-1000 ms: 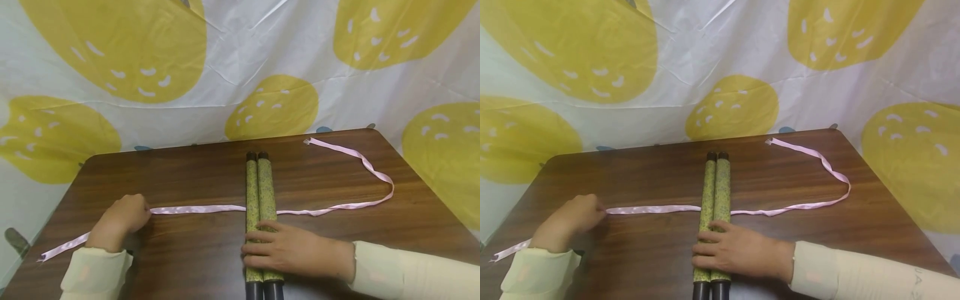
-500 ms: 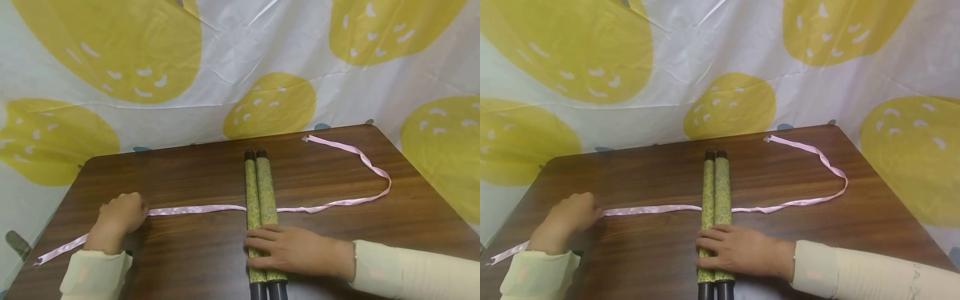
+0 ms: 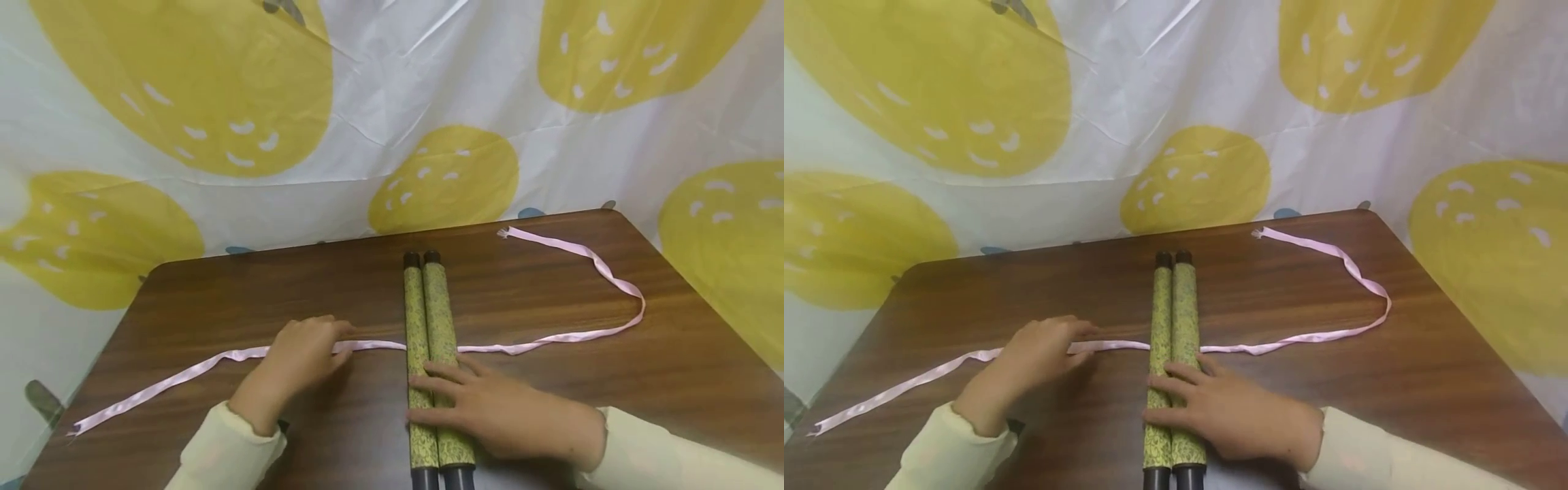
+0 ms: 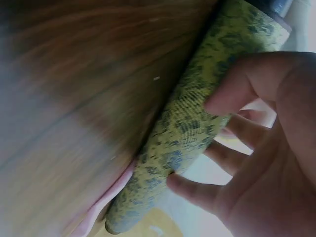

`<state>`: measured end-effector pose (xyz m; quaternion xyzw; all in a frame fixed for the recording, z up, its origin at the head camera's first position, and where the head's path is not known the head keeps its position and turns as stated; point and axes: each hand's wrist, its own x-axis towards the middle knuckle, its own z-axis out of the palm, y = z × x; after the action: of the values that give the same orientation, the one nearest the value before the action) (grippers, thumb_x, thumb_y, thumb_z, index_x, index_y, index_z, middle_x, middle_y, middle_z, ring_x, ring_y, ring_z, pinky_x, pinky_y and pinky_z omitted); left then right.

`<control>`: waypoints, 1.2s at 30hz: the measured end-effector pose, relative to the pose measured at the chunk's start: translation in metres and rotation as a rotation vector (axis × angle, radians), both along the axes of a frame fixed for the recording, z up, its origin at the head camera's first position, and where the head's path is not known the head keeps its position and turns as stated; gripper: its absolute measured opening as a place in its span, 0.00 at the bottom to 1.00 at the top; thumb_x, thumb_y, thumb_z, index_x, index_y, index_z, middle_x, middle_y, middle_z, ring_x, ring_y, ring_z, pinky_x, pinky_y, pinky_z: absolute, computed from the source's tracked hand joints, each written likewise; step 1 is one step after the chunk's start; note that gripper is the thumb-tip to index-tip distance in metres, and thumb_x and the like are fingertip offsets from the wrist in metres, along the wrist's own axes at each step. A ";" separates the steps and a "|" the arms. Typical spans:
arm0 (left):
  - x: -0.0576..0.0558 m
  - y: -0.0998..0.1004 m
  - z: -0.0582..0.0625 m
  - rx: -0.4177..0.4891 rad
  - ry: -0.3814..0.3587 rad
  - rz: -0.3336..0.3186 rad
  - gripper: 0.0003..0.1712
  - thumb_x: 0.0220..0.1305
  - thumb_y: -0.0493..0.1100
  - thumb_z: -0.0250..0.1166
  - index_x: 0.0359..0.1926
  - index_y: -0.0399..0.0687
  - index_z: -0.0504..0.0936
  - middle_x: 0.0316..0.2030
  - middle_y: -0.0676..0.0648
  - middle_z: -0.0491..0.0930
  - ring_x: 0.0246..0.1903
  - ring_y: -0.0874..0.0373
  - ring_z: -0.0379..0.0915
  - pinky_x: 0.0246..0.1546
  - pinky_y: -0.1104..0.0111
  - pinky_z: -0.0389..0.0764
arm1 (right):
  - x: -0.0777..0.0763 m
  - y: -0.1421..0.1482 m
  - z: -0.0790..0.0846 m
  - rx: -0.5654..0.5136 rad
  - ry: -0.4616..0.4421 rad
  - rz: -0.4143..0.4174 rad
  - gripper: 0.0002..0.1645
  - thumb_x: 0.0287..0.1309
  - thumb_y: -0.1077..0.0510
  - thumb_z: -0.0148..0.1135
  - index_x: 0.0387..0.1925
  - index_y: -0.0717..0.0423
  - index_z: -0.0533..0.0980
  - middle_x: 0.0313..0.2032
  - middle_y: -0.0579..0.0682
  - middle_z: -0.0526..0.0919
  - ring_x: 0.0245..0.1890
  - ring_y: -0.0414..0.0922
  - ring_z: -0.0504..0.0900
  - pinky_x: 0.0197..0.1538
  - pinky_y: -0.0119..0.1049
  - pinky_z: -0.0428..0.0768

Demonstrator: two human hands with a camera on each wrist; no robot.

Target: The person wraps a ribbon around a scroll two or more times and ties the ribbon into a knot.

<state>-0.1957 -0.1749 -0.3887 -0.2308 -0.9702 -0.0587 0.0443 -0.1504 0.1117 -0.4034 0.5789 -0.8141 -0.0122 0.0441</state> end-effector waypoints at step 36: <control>-0.026 0.044 -0.024 0.210 -0.478 -0.084 0.16 0.61 0.48 0.54 0.19 0.53 0.79 0.16 0.56 0.76 0.14 0.64 0.66 0.17 0.69 0.70 | 0.011 -0.005 -0.018 -0.095 0.048 0.094 0.27 0.61 0.32 0.45 0.57 0.36 0.72 0.60 0.48 0.74 0.59 0.51 0.68 0.48 0.61 0.76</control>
<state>-0.2215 -0.1309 -0.4126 -0.2447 -0.9313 -0.2135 -0.1651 -0.1394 0.1072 -0.4213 0.6132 -0.7845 0.0147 0.0917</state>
